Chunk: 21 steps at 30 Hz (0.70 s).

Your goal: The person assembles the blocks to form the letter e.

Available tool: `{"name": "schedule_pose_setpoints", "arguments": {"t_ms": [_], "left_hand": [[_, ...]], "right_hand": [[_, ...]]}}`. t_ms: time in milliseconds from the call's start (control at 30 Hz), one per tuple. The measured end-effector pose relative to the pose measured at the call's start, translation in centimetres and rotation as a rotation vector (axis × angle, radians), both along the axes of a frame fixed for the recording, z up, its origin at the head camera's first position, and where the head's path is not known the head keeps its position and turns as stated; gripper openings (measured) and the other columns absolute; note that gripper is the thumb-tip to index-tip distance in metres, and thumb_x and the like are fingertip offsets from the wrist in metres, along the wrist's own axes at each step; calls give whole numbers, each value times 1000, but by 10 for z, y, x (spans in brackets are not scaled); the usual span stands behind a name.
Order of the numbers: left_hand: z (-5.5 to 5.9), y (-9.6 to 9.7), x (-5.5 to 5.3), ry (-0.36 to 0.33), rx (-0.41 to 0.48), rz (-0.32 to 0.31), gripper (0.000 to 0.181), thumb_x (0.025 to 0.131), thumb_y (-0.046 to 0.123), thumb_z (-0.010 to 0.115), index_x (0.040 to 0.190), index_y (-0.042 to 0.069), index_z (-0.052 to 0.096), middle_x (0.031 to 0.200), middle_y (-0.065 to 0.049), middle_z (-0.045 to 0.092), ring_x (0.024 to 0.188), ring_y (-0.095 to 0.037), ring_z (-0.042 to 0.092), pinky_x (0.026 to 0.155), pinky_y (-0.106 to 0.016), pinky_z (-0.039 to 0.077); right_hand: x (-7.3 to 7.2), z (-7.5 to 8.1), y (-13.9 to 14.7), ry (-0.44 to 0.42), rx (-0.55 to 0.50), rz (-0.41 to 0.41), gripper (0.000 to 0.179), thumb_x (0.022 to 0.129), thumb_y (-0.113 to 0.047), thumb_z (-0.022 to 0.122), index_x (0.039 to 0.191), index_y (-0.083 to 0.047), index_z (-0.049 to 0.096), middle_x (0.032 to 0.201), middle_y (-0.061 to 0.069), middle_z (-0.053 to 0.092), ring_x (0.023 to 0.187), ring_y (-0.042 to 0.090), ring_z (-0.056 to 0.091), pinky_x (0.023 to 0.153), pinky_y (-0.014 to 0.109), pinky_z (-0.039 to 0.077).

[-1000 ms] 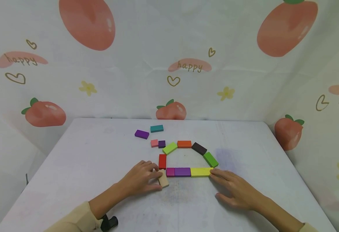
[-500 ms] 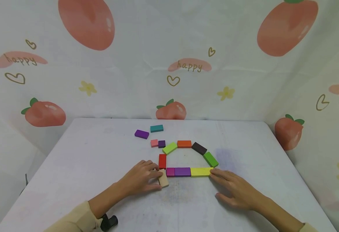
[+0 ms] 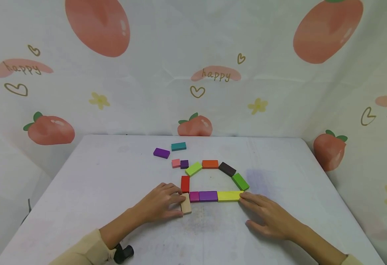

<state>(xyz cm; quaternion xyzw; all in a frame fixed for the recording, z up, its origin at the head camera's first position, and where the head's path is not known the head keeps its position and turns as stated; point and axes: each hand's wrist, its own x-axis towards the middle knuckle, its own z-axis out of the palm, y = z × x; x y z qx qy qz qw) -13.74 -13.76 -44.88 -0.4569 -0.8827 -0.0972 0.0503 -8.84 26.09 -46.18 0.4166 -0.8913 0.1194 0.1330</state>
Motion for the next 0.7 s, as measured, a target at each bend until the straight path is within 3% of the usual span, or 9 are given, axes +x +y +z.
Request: {"name": "schedule_pose_setpoints", "arguments": {"t_ms": [300, 700], "left_hand": [[-1, -2, 1, 20, 9, -4, 43, 85, 48, 76, 118, 21, 75, 110, 0, 68, 103, -15, 62, 88, -34, 53], [-3, -7, 1, -19, 17, -10, 43, 85, 45, 76, 121, 21, 74, 116, 0, 68, 108, -16, 61, 91, -35, 52]], "right_hand": [[1, 1, 0, 1, -6, 6, 60, 84, -34, 77, 135, -6, 62, 141, 6, 56, 123, 23, 57, 90, 47, 55], [1, 0, -1, -6, -3, -8, 61, 83, -34, 78, 135, -8, 61, 142, 5, 55, 123, 23, 57, 90, 47, 55]]}}
